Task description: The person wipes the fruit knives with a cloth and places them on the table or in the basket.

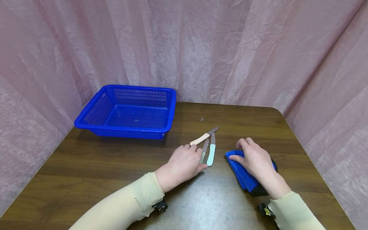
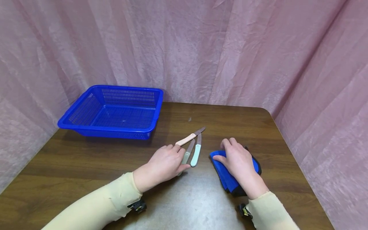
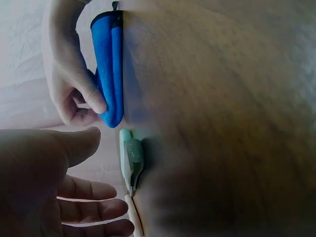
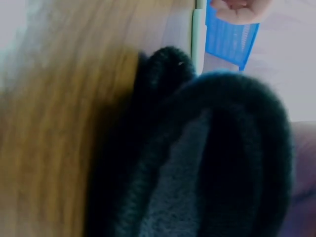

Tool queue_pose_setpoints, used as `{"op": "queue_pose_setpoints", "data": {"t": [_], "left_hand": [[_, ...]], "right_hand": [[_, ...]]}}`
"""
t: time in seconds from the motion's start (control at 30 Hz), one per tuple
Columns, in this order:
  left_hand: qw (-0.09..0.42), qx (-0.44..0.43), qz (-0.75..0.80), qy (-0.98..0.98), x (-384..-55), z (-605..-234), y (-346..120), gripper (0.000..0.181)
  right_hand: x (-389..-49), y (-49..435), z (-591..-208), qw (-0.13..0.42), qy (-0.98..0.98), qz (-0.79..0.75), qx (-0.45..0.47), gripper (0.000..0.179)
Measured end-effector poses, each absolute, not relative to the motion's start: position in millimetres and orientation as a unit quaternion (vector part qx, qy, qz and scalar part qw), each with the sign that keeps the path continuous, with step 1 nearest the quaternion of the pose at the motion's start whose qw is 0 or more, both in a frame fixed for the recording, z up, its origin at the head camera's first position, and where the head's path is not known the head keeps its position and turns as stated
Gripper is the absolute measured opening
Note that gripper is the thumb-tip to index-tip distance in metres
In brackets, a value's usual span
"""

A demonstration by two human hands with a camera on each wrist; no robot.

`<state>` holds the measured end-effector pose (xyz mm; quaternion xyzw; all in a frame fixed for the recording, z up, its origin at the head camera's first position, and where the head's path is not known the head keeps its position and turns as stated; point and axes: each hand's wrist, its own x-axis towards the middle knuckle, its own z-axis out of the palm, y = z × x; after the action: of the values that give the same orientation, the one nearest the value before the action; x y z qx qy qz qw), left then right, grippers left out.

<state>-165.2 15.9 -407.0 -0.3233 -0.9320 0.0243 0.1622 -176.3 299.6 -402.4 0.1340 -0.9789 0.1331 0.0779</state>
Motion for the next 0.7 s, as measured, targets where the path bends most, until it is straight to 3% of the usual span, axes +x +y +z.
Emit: {"op": "queue_pose_setpoints", "data": {"t": [0.27,0.7], "left_hand": [[0.146,-0.316,0.029,-0.937,-166.9,-408.8,22.6,0.053],[0.132,-0.293,0.04,-0.946,-167.3,-413.3,27.7,0.055]], "right_hand": [[-166.9,297.9,-395.0,0.049,-0.98,0.117,0.151,0.035],[-164.5,299.5,-393.7,-0.009,-0.981,0.107,0.16,0.063]]}}
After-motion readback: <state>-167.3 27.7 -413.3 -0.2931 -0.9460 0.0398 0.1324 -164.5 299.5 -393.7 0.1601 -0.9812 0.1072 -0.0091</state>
